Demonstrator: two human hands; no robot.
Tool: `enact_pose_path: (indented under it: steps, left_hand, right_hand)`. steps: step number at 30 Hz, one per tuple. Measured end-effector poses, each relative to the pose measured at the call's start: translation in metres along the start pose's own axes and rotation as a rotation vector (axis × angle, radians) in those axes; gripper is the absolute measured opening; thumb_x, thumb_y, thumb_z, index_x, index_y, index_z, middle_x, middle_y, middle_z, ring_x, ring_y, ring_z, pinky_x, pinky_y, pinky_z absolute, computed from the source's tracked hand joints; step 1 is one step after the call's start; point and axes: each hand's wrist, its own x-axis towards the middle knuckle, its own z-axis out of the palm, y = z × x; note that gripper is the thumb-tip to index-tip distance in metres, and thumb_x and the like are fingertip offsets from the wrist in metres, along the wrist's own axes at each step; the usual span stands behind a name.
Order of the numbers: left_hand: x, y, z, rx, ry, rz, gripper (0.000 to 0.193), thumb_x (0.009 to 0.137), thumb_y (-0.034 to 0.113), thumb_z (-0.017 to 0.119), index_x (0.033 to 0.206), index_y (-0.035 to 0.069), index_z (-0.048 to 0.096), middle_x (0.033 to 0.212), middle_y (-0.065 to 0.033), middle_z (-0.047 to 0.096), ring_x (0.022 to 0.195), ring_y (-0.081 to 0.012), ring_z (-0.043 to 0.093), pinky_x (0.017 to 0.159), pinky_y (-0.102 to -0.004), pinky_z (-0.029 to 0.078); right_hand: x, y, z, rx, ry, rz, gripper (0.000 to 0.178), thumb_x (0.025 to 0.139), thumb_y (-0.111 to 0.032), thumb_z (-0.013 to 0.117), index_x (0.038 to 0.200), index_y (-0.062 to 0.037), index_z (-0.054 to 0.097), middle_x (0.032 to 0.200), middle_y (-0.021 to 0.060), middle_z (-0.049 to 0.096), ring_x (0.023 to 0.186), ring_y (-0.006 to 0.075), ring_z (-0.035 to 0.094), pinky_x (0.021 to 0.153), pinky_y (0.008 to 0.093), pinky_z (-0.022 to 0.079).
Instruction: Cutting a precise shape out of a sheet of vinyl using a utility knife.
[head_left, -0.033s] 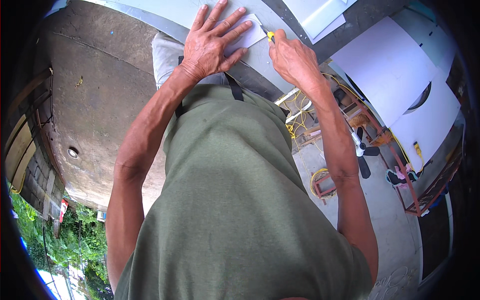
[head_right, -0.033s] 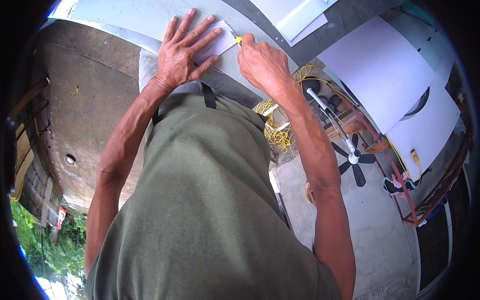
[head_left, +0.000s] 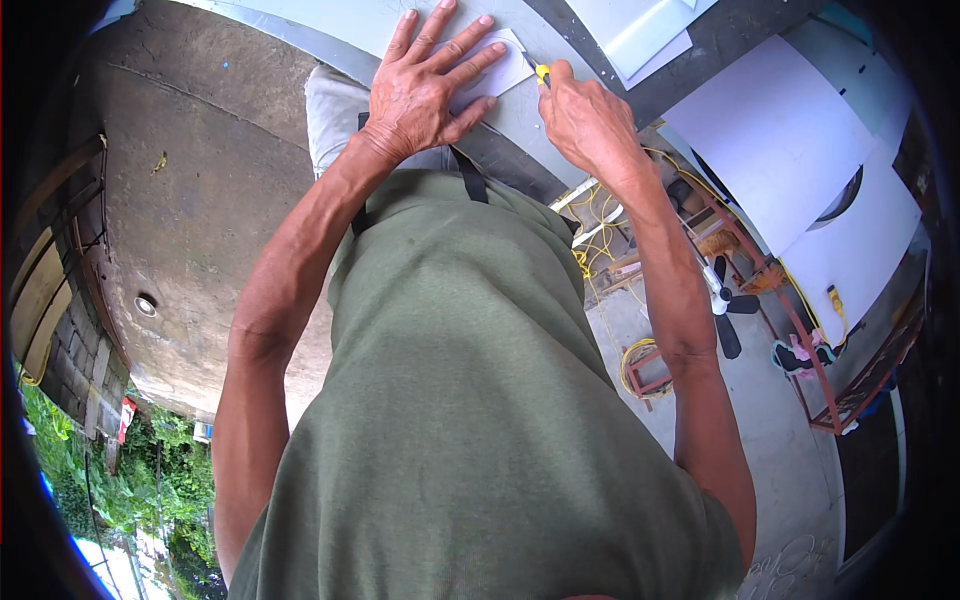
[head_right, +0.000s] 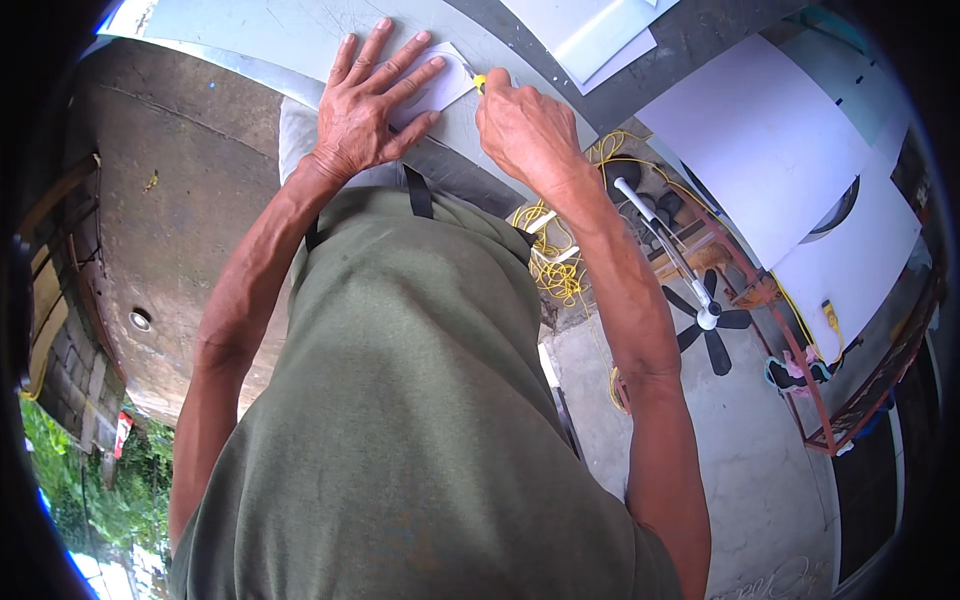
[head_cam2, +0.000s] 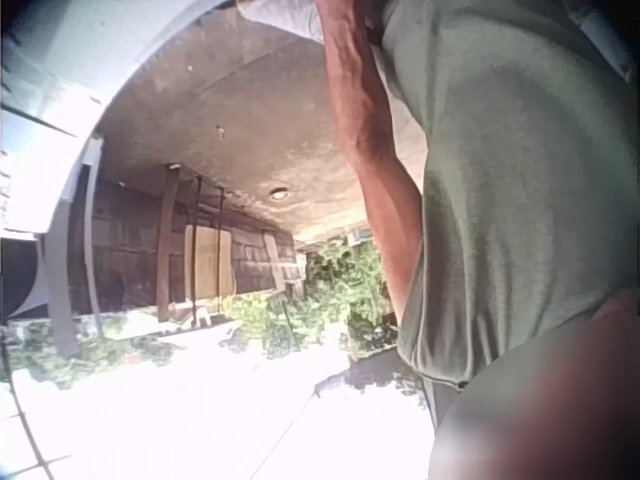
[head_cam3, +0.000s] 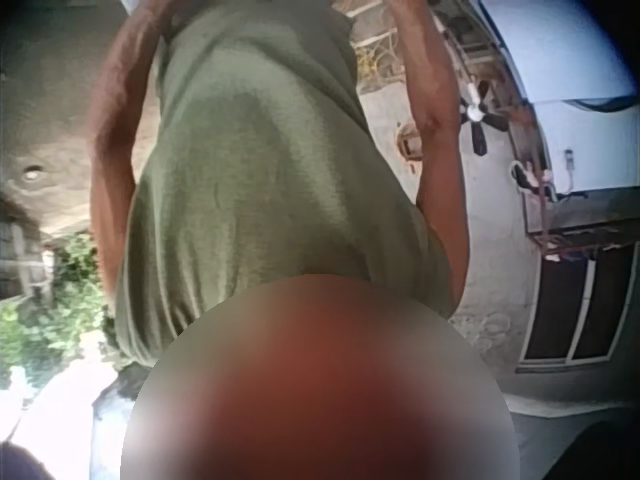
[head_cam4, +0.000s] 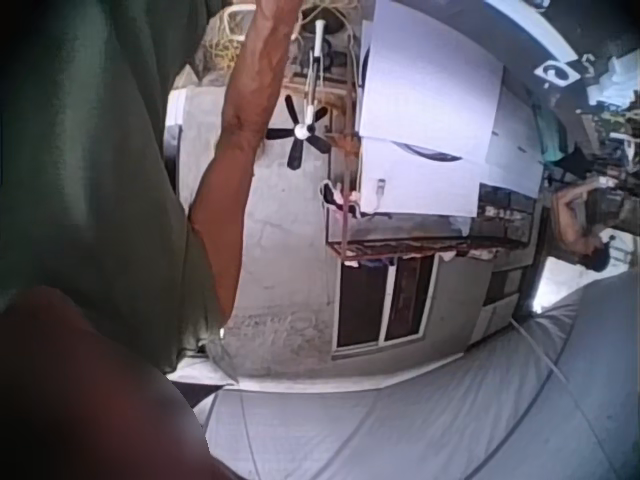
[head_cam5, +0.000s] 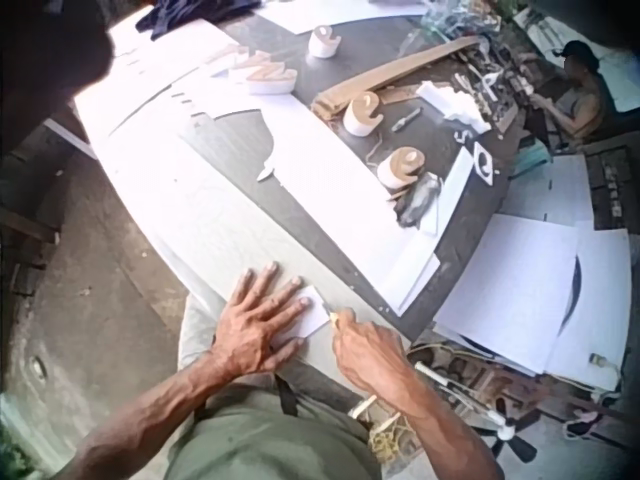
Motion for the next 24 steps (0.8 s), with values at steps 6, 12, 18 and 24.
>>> enact_pose_path:
  steps: [6, 12, 18, 24]
  left_hand:
    - [0.002, 0.000, 0.000, 0.006, 0.024, -0.008, 0.061, 0.089, 0.051, 0.072, 0.146, 0.036, 0.060, 0.163, 0.0044, 0.045, 0.155, -0.0298, 0.030, 0.128, -0.0555, 0.017]
    - [0.001, 0.000, 0.002, 0.009, 0.032, -0.011, 0.060, 0.089, 0.050, 0.072, 0.146, 0.037, 0.060, 0.162, 0.0046, 0.045, 0.156, -0.0301, 0.030, 0.128, -0.0554, 0.016]
    - [0.001, 0.001, 0.002, 0.008, 0.026, -0.023, 0.059, 0.089, 0.049, 0.073, 0.145, 0.037, 0.061, 0.162, 0.0052, 0.046, 0.156, -0.0304, 0.030, 0.128, -0.0559, 0.017]
    - [0.001, 0.002, 0.002, 0.012, 0.020, -0.030, 0.060, 0.087, 0.048, 0.074, 0.145, 0.037, 0.061, 0.162, 0.0056, 0.045, 0.156, -0.0305, 0.030, 0.128, -0.0570, 0.018]
  right_hand:
    - [-0.005, -0.009, 0.010, 0.071, 0.041, 0.064, 0.026, 0.101, -0.022, 0.056, 0.100, 0.0038, 0.053, 0.075, 0.0304, 0.069, 0.076, 0.0496, 0.072, 0.069, 0.0568, 0.058]
    - [-0.007, -0.015, 0.012, 0.106, 0.047, 0.100, 0.025, 0.100, -0.020, 0.057, 0.099, 0.0043, 0.052, 0.075, 0.0312, 0.069, 0.077, 0.0492, 0.073, 0.070, 0.0561, 0.058]
    - [-0.009, -0.019, 0.016, 0.154, 0.012, 0.175, 0.031, 0.105, -0.026, 0.051, 0.104, 0.0047, 0.050, 0.081, 0.0347, 0.068, 0.083, 0.0536, 0.070, 0.075, 0.0592, 0.055]
    - [-0.010, -0.024, 0.016, 0.175, 0.004, 0.197, 0.032, 0.105, -0.026, 0.050, 0.104, 0.0063, 0.050, 0.081, 0.0356, 0.068, 0.084, 0.0539, 0.070, 0.076, 0.0588, 0.056]
